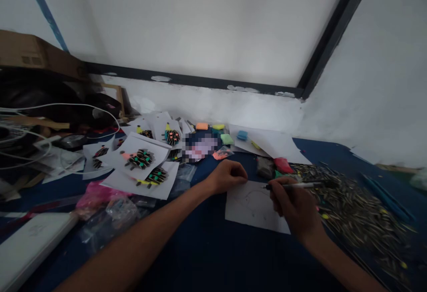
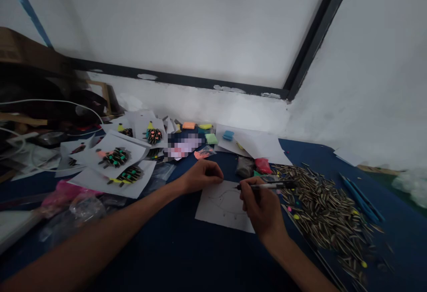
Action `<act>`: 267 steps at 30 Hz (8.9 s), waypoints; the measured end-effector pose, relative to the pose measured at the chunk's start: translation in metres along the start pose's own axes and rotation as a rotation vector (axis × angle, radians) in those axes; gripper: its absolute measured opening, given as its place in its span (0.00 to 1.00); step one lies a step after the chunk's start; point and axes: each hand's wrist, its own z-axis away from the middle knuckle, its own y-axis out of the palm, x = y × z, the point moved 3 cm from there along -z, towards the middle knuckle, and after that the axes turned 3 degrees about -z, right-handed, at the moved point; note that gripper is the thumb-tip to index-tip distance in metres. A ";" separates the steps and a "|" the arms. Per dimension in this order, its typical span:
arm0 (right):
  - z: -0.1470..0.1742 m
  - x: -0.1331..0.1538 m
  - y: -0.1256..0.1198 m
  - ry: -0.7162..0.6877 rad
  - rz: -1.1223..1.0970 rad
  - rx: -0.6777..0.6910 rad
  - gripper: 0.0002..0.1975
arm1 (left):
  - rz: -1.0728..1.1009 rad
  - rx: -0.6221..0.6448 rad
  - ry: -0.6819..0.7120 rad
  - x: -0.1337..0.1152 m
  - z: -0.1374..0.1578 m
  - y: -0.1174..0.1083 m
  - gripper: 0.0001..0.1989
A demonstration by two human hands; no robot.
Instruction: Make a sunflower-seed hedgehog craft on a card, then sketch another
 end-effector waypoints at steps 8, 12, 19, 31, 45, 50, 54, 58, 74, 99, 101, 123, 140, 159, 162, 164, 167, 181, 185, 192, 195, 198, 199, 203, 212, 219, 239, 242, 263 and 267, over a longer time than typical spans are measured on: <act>-0.002 -0.006 -0.001 0.036 -0.061 -0.058 0.18 | -0.179 0.016 0.064 -0.002 0.004 0.003 0.04; 0.001 -0.005 0.007 0.040 -0.052 0.031 0.19 | -0.230 0.022 0.085 -0.002 0.004 0.004 0.05; 0.004 -0.002 0.016 0.071 -0.021 0.093 0.20 | -0.273 -0.022 0.099 -0.004 0.005 0.004 0.06; 0.005 -0.015 0.026 -0.041 0.093 0.098 0.20 | -0.407 0.054 0.135 -0.003 0.005 0.003 0.08; 0.006 -0.010 0.029 -0.051 0.135 0.150 0.15 | -0.498 0.065 0.211 -0.004 0.006 0.002 0.07; 0.007 -0.010 0.029 -0.064 0.166 0.164 0.15 | -0.486 0.081 0.201 -0.003 0.006 0.003 0.07; 0.007 -0.010 0.029 -0.060 0.159 0.167 0.14 | -0.485 0.081 0.219 -0.002 0.005 0.003 0.06; 0.006 -0.009 0.029 -0.078 0.149 0.172 0.14 | -0.500 0.070 0.227 -0.001 0.005 0.003 0.06; 0.007 -0.013 0.029 -0.102 0.157 0.157 0.14 | -0.486 0.042 0.238 -0.001 0.006 0.003 0.05; 0.008 -0.012 0.029 -0.080 0.164 0.185 0.14 | -0.522 0.032 0.252 -0.001 0.006 0.003 0.05; 0.008 -0.011 0.029 -0.074 0.157 0.190 0.14 | -0.522 0.033 0.252 -0.001 0.006 0.003 0.05; 0.007 -0.016 0.028 -0.032 0.104 0.119 0.17 | -0.495 0.038 0.242 -0.004 0.007 0.003 0.05; 0.007 -0.023 0.030 -0.025 0.133 0.156 0.16 | -0.510 0.042 0.239 -0.003 0.007 0.003 0.05; 0.007 -0.019 0.029 -0.054 0.174 0.135 0.14 | -0.517 0.040 0.245 -0.002 0.007 0.004 0.05; 0.007 -0.017 0.029 -0.052 0.158 0.146 0.15 | -0.494 0.035 0.258 -0.002 0.007 0.003 0.04; 0.006 -0.015 0.028 -0.044 0.155 0.156 0.15 | -0.490 0.038 0.259 -0.002 0.007 0.003 0.04; 0.006 -0.013 0.028 -0.051 0.173 0.160 0.15 | -0.497 0.040 0.254 -0.002 0.007 0.003 0.05; 0.007 -0.014 0.028 -0.080 0.180 0.124 0.14 | -0.501 0.029 0.242 -0.003 0.007 0.004 0.05; 0.007 -0.015 0.028 -0.069 0.172 0.126 0.14 | -0.496 0.035 0.244 -0.003 0.007 0.003 0.05; 0.006 -0.017 0.028 -0.043 0.122 0.133 0.15 | -0.493 0.035 0.262 -0.003 0.007 0.003 0.05; 0.003 -0.019 0.026 0.002 0.092 0.109 0.17 | -0.493 0.035 0.256 -0.003 0.008 0.003 0.04; 0.001 -0.021 0.024 0.006 0.116 0.094 0.17 | -0.497 0.037 0.256 -0.003 0.008 0.003 0.04; 0.001 -0.021 0.023 -0.003 0.121 0.093 0.17 | -0.497 0.039 0.255 -0.002 0.007 0.003 0.04; 0.001 -0.023 0.020 -0.013 0.113 0.093 0.18 | -0.490 0.043 0.258 -0.002 0.007 0.003 0.05; 0.001 -0.018 0.021 0.024 0.109 0.101 0.21 | -0.499 0.035 0.257 -0.003 0.007 0.003 0.05; -0.001 -0.020 0.020 0.012 0.138 0.091 0.21 | -0.514 0.050 0.248 -0.005 0.008 0.003 0.05; 0.001 -0.024 0.026 -0.031 0.177 0.150 0.17 | -0.513 0.037 0.246 -0.004 0.008 0.003 0.06; 0.001 -0.023 0.026 -0.033 0.183 0.136 0.16 | -0.502 0.041 0.257 -0.003 0.007 0.004 0.06; 0.002 -0.024 0.026 -0.035 0.158 0.149 0.16 | -0.498 0.040 0.239 -0.004 0.008 0.003 0.05; 0.002 -0.023 0.026 -0.046 0.182 0.145 0.17 | -0.513 0.050 0.242 -0.003 0.007 0.003 0.05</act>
